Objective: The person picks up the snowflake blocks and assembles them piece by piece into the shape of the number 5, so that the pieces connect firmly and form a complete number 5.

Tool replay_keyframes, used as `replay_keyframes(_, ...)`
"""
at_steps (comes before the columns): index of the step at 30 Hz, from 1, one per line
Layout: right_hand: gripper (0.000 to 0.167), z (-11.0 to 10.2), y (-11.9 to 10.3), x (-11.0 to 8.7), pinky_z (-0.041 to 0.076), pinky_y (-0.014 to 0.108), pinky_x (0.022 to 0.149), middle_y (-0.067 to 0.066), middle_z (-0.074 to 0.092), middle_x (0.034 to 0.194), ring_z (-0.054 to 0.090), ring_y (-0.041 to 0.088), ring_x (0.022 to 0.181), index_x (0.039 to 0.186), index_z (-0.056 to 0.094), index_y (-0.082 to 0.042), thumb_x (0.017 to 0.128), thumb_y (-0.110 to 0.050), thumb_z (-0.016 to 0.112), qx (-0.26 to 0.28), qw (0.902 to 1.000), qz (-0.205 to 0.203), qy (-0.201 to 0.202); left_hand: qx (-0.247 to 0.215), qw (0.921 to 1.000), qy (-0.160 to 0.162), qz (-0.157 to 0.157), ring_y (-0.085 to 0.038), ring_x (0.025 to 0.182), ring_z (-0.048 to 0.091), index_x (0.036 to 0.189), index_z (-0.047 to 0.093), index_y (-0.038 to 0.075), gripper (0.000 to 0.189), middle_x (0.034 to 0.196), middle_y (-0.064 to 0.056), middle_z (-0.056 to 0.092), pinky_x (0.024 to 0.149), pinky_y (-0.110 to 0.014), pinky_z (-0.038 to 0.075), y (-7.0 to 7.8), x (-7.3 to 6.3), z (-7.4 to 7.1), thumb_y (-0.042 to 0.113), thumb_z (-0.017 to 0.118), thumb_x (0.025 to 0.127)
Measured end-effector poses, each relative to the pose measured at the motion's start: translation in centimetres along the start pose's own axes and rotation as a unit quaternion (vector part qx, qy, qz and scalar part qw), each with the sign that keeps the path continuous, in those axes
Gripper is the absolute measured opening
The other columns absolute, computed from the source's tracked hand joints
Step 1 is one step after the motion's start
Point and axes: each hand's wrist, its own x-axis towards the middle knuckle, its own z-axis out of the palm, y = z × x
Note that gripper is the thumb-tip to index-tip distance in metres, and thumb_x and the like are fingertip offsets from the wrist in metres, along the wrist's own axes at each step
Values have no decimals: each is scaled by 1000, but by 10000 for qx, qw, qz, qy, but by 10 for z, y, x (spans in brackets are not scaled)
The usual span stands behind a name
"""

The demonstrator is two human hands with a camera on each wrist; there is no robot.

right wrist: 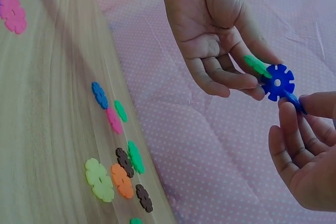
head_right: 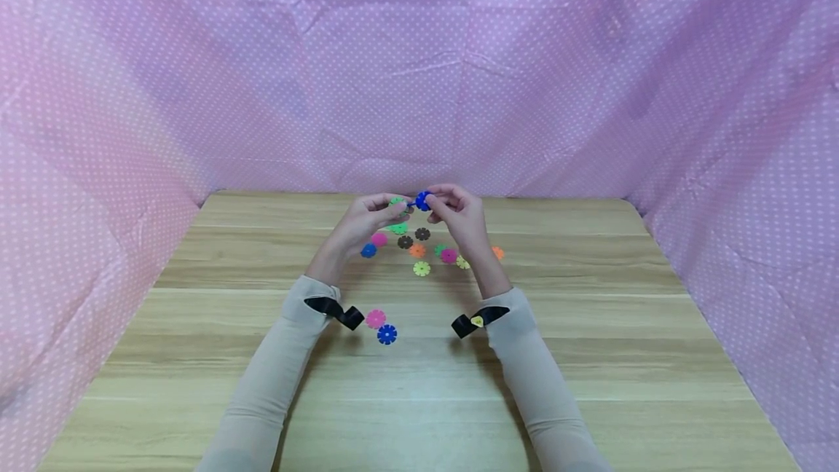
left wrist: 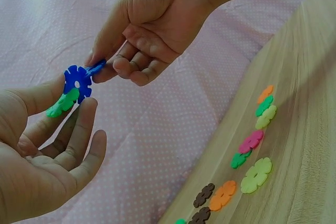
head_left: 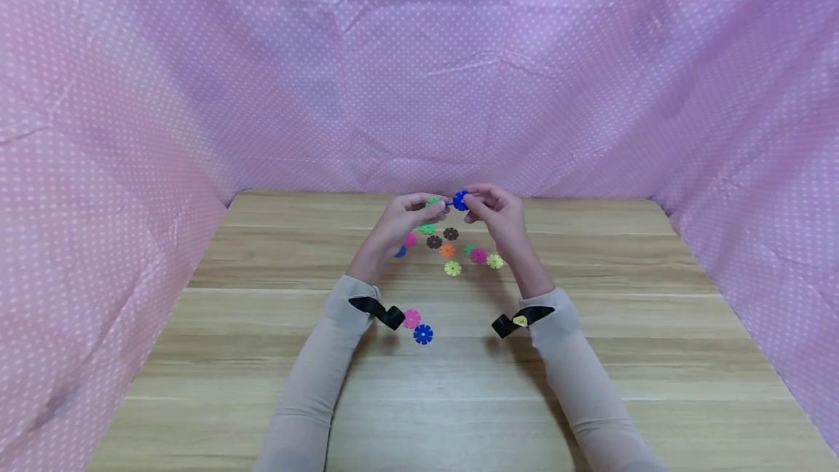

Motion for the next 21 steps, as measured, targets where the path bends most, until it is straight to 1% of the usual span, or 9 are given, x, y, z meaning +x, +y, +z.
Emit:
replay_keyframes(2, 28, -1, 0, 0, 61, 21, 67, -9, 75, 83, 65, 8, 64, 118, 62, 15, 97, -4, 67, -52, 10000, 24, -46, 53, 10000, -2, -19, -20, 105, 68, 119, 70, 2, 29, 107, -1, 74, 111, -48, 49, 1, 0, 0, 24, 68, 100)
replay_keyframes(6, 28, -3, 0, 0, 61, 22, 68, -7, 74, 83, 65, 8, 65, 117, 63, 13, 97, -5, 68, -163, 9997, 96, -135, 88, 9999, -33, -80, -32, 116, 65, 119, 69, 3, 29, 107, -1, 72, 110, -46, 50, 2, 0, -2, 25, 68, 100)
replay_keyframes(9, 27, -5, 0, 1, 61, 22, 68, -6, 74, 83, 66, 8, 65, 117, 63, 12, 97, -5, 68, -245, 9993, 150, -241, 151, 9998, -27, -160, -35, 119, 63, 118, 70, 5, 28, 107, 0, 71, 108, -42, 51, 4, -1, -4, 26, 68, 100)
replay_keyframes(12, 27, -7, -1, 2, 61, 22, 69, -8, 75, 83, 67, 8, 65, 118, 63, 12, 98, -6, 67, -313, 9986, 182, -386, 195, 9996, 6, -216, -33, 118, 64, 117, 70, 6, 27, 105, 0, 71, 105, -38, 53, 6, -1, -5, 26, 68, 100)
replay_keyframes(14, 28, -8, -2, 1, 61, 22, 70, -8, 75, 84, 67, 8, 66, 119, 63, 12, 98, -6, 67, -346, 9981, 172, -476, 198, 9996, 13, -209, -33, 117, 64, 117, 70, 5, 26, 105, 0, 71, 105, -38, 53, 6, -1, -6, 25, 67, 100)
replay_keyframes(16, 28, -8, -3, 1, 60, 22, 70, -9, 75, 85, 67, 8, 66, 120, 63, 12, 98, -7, 66, -365, 9977, 153, -545, 177, 9997, 12, -182, -32, 115, 65, 117, 69, 4, 27, 104, 0, 71, 107, -40, 52, 6, -1, -7, 24, 67, 100)
replay_keyframes(21, 30, -10, -4, 0, 60, 23, 69, -7, 75, 86, 68, 10, 68, 122, 62, 12, 99, -6, 66, -393, 9966, 151, -704, 99, 9998, -19, -141, -20, 105, 67, 121, 66, -4, 33, 105, 0, 70, 114, -50, 46, 5, 0, -10, 22, 66, 100)
